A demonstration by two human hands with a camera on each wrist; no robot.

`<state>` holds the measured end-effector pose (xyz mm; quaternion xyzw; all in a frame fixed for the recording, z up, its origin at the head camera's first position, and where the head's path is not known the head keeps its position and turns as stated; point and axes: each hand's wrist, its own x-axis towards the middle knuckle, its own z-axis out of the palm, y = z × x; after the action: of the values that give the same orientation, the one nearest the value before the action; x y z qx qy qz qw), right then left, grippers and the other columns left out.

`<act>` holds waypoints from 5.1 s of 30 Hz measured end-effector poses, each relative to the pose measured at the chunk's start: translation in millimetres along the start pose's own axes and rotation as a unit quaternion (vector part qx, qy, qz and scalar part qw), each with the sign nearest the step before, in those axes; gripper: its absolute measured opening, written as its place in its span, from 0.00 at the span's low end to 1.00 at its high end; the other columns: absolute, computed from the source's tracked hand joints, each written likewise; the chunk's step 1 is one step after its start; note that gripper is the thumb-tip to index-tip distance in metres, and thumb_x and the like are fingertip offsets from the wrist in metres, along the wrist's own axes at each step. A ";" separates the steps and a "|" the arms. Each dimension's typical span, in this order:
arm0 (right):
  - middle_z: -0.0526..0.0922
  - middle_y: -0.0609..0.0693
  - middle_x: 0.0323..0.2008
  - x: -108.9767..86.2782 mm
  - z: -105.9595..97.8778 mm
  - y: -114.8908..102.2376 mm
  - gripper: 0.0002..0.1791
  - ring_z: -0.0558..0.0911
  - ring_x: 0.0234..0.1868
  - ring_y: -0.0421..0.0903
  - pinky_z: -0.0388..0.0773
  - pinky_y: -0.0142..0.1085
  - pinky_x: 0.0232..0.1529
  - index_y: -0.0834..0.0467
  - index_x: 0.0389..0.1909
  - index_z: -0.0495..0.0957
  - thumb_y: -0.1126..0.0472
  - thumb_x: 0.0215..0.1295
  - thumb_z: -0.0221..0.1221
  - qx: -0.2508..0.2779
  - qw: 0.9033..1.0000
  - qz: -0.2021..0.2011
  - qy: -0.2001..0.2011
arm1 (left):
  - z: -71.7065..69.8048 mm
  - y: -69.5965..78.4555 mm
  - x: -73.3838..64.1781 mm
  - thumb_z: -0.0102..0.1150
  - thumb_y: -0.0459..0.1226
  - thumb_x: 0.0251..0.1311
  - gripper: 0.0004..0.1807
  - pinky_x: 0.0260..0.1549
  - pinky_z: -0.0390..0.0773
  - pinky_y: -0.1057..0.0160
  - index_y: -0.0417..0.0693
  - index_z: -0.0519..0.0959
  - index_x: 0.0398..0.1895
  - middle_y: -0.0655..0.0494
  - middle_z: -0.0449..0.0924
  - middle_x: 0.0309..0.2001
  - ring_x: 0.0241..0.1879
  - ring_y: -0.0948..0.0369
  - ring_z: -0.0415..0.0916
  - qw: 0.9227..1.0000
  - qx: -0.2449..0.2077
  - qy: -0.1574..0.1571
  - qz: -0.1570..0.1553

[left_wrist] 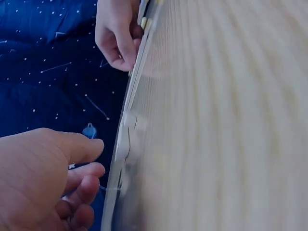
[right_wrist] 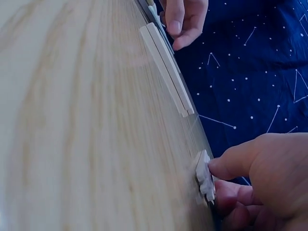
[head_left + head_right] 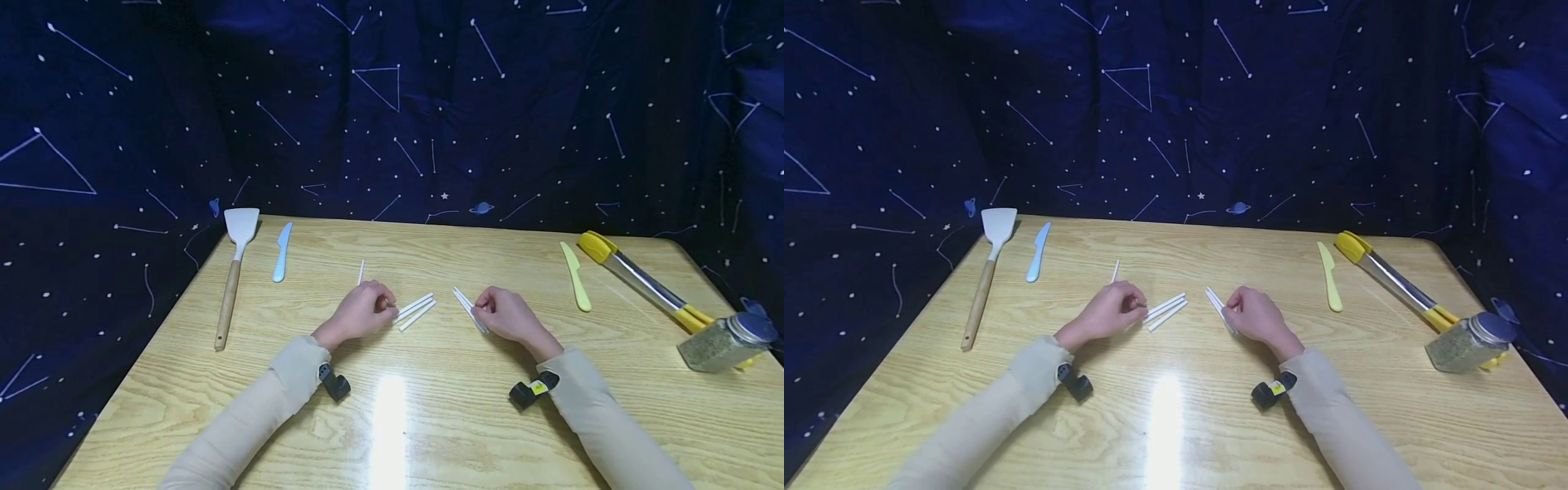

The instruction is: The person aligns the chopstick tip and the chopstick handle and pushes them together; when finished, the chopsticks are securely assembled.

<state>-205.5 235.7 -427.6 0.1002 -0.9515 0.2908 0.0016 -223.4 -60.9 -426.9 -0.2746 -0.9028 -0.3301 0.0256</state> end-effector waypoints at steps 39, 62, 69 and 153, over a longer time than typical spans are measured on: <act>0.72 0.51 0.20 -3.5 -5.3 -20.3 0.15 0.68 0.20 0.42 0.62 0.32 0.21 0.72 0.49 0.76 0.68 0.66 0.50 0.015 1.000 0.000 0.025 | 19.5 7.5 2.3 0.58 0.31 0.54 0.05 0.17 0.64 0.73 0.42 0.82 0.25 0.59 0.74 0.18 0.16 0.69 0.63 0.997 -0.043 0.038 -0.043; 0.80 0.49 0.25 -2.7 -19.2 -22.9 0.05 0.80 0.25 0.36 0.76 0.27 0.29 0.72 0.35 0.72 0.71 0.64 0.55 0.347 0.934 -0.028 0.079 | 21.1 16.3 0.7 0.60 0.34 0.62 0.05 0.24 0.65 0.73 0.39 0.81 0.32 0.55 0.74 0.25 0.24 0.66 0.64 0.993 -0.114 0.026 0.026; 0.84 0.46 0.26 -1.5 -18.8 -18.8 0.03 0.81 0.25 0.37 0.75 0.27 0.28 0.68 0.32 0.75 0.72 0.64 0.54 0.393 0.914 -0.061 0.081 | 23.6 13.6 0.5 0.60 0.34 0.62 0.05 0.24 0.66 0.72 0.40 0.80 0.33 0.56 0.74 0.26 0.24 0.66 0.64 0.992 -0.105 0.046 0.047; 0.84 0.45 0.25 -4.9 -22.3 -11.5 0.07 0.83 0.28 0.37 0.79 0.28 0.35 0.78 0.36 0.74 0.75 0.64 0.53 0.402 0.909 -0.104 -0.033 | 27.9 16.9 -3.4 0.60 0.32 0.61 0.04 0.24 0.66 0.73 0.39 0.78 0.33 0.54 0.71 0.27 0.25 0.67 0.63 0.990 -0.121 0.002 0.073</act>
<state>-199.8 239.6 -403.0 0.2007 -0.7377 0.6434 -0.0398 -208.1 -34.9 -439.7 -0.3399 -0.8339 -0.4345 0.0182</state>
